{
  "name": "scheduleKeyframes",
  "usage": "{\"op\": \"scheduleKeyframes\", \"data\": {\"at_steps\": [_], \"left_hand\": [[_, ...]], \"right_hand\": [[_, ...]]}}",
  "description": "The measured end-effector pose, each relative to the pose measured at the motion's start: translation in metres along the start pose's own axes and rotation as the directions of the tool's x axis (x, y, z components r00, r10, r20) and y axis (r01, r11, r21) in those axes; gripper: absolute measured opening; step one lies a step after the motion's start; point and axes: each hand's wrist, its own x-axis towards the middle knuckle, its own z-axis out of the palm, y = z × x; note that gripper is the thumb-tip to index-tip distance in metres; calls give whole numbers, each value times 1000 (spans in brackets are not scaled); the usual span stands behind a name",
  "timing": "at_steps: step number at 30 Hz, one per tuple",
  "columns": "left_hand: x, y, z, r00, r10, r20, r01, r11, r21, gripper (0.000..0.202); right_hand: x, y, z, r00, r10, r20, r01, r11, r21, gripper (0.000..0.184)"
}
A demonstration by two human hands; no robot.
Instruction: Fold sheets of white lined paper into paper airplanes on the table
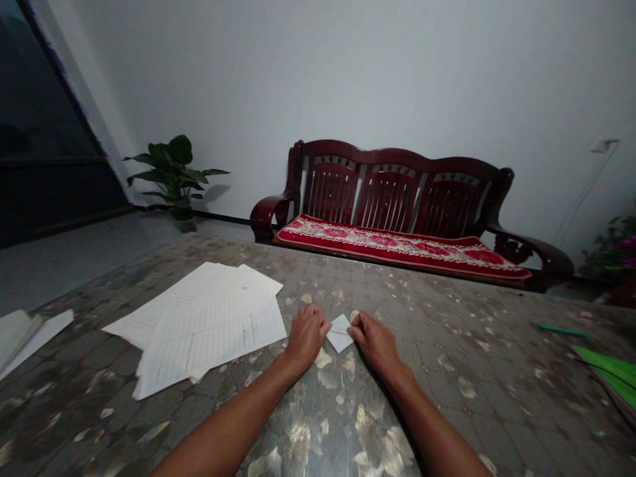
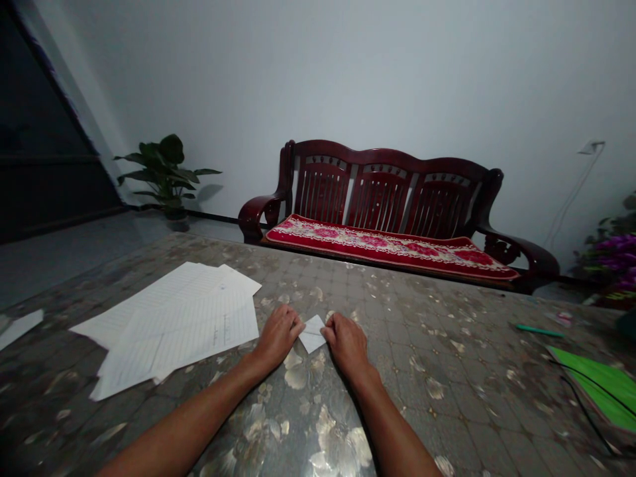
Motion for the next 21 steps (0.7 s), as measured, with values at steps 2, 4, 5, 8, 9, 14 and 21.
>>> {"op": "scheduleKeyframes", "data": {"at_steps": [2,4,5,8,9,14,21], "left_hand": [[-1,1,2,1000,13,-3,-12,1000,26,11],[-2,2,3,1000,26,3,-26,998,53,9],[-3,3,3,999,31,10,-31,997,65,8],[-3,5,3,999,32,36,-35,996,87,6],[-3,6,3,999,31,42,-35,996,86,6],[-2,7,2,998,12,59,-16,998,63,10],[-2,7,-4,992,-88,89,84,995,50,18]], "right_hand": [[0,-1,0,1000,4,-16,-5,1000,-14,8],[-1,-1,1,999,-18,-27,18,1000,-23,8],[-1,0,2,999,-38,-31,38,999,-27,8],[-1,2,5,995,-93,-40,90,994,-59,9],[-2,3,5,994,-104,-43,101,992,-75,10],[-2,5,7,985,-168,-50,160,978,-131,13],[-3,6,6,981,-180,-66,174,981,-90,17]]}}
